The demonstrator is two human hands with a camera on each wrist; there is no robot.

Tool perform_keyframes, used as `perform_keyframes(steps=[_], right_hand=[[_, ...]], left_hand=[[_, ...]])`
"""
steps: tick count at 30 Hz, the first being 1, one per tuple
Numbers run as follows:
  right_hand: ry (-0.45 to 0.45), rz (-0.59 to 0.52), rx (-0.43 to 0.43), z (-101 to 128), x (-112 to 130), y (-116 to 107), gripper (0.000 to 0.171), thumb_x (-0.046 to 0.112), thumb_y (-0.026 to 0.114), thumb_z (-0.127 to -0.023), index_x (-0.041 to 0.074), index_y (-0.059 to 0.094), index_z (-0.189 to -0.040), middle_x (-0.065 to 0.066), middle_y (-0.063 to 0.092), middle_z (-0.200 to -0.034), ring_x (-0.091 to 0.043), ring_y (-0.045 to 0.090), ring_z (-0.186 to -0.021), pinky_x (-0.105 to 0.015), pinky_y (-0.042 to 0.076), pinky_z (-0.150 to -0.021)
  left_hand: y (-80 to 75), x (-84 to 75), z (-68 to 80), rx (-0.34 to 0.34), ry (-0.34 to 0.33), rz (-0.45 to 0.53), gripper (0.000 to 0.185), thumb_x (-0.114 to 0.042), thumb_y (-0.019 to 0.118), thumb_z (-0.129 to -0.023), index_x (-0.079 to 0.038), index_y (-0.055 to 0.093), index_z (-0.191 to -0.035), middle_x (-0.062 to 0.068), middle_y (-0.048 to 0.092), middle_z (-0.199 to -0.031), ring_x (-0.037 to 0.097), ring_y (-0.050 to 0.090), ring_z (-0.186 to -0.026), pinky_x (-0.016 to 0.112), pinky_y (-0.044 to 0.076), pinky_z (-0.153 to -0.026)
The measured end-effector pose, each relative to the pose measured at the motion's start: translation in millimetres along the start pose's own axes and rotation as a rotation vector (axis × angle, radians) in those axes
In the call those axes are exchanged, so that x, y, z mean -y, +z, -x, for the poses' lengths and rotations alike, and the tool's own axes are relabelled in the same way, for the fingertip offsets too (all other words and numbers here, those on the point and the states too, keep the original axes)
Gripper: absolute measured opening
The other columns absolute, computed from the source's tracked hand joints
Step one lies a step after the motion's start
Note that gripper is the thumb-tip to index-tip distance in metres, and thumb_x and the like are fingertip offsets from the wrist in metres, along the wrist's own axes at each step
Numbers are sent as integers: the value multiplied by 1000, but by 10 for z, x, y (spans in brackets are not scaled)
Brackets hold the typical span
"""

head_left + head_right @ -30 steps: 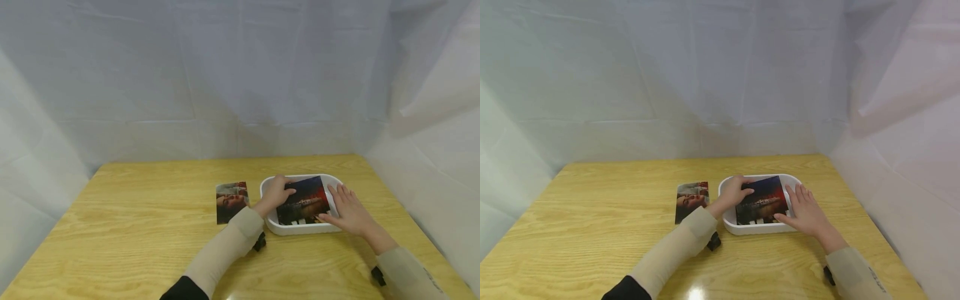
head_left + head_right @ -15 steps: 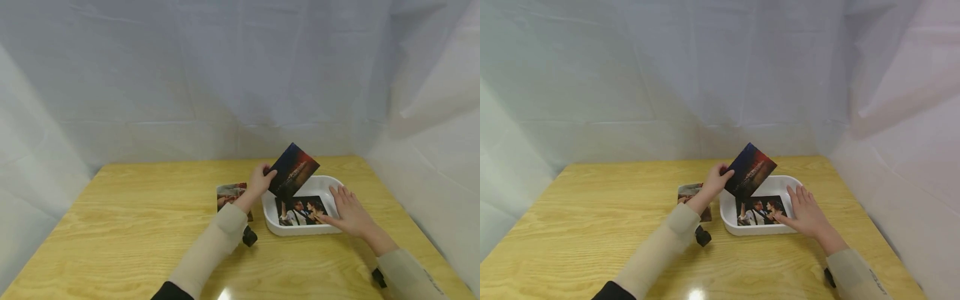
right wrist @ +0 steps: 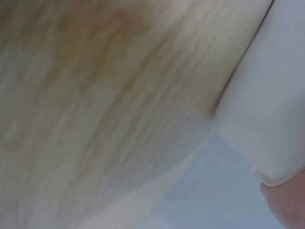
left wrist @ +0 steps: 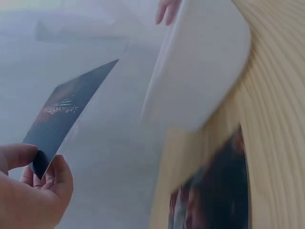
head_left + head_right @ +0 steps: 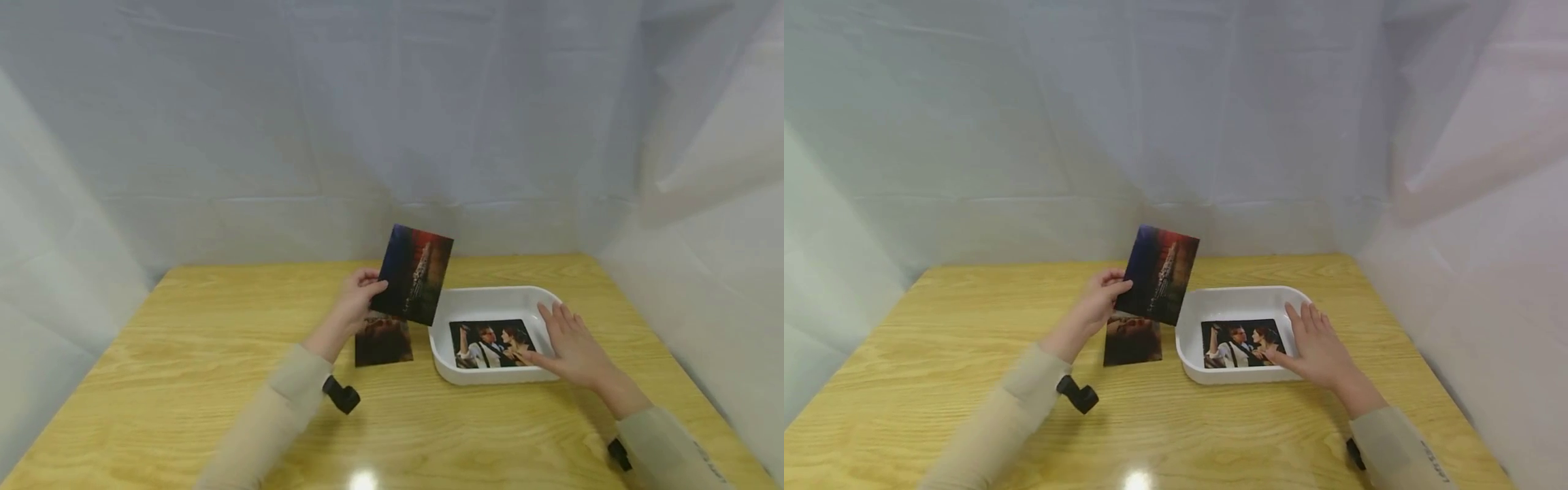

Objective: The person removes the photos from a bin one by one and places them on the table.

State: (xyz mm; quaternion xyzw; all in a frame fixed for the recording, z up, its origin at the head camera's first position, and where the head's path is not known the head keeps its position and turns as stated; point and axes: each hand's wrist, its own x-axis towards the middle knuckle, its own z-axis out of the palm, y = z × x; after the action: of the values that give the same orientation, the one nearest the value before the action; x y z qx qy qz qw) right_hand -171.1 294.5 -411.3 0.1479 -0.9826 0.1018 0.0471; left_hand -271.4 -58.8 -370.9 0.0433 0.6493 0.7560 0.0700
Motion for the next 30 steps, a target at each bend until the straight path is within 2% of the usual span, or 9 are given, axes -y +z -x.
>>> perform_keyframes(steps=[3,5,9,15,16,19,23,26,30], right_hand=[[1,4,1,2,4,3,93,52,51,-82,-6,6,-139,-36,7,-137,-46,6,-126,-56,7,-99],[-1,8,-2,5,2,3,92,51,52,-82,-6,6,-139,-36,7,-137,-46,6,-126,-56,7,-99],[-8,7,-5,11,4,-3,91,48,53,-82,-6,6,-139,-37,7,-136,-47,6,-126,-56,7,-98],[-3,0,-2,22,16,-24,90,46,54,-82,-6,7,-138,-37,7,-136,-47,6,-126,-56,7,-98],[-1,-2,-1,23,17,-28,90,47,54,-82,-6,7,-138,-37,7,-136,-47,5,-126,-56,7,-98],[-3,-4,-6,28,24,-45,90,47,54,-82,-6,8,-138,-37,8,-136,-47,6,-126,-56,8,-98],[-7,4,-18,33,24,-53,89,46,55,-82,-7,10,-138,-38,10,-135,-48,8,-125,-57,9,-97],[-4,8,-12,35,15,-42,89,46,55,-82,-7,10,-138,-37,10,-135,-48,8,-125,-57,9,-98],[-1,4,3,35,4,-18,90,48,54,-82,-6,8,-138,-37,8,-136,-47,7,-125,-56,7,-98]], left_hand=[[-225,-117,174,-6,-58,3,18,2,51,-86,4,46,-103,0,51,-78,8,50,-65,20,41,-58],[-398,-122,233,-16,-87,-2,17,1,51,-86,1,46,-102,-4,48,-73,5,42,-54,19,36,-50],[-720,-93,340,-60,-131,-34,19,0,50,-87,0,43,-104,-5,43,-66,6,27,-46,20,27,-44],[-1143,-24,481,-104,-163,-54,19,0,48,-88,2,41,-106,-3,41,-71,6,28,-48,20,30,-47],[-1197,-18,503,-110,-166,-55,20,-1,49,-88,2,41,-106,-2,43,-74,5,32,-50,20,32,-48],[-1339,2,549,-136,-184,-57,22,-1,49,-88,3,41,-109,-2,45,-79,4,36,-54,19,35,-50],[-1477,45,571,-164,-213,-94,24,-1,50,-87,4,41,-109,-2,45,-76,4,32,-49,19,32,-45],[-1535,79,576,-184,-235,-159,23,0,50,-87,5,41,-107,-2,44,-70,4,29,-44,19,29,-41],[-1554,111,585,-195,-250,-275,24,-1,51,-86,7,42,-107,0,47,-73,5,34,-47,21,33,-44]])
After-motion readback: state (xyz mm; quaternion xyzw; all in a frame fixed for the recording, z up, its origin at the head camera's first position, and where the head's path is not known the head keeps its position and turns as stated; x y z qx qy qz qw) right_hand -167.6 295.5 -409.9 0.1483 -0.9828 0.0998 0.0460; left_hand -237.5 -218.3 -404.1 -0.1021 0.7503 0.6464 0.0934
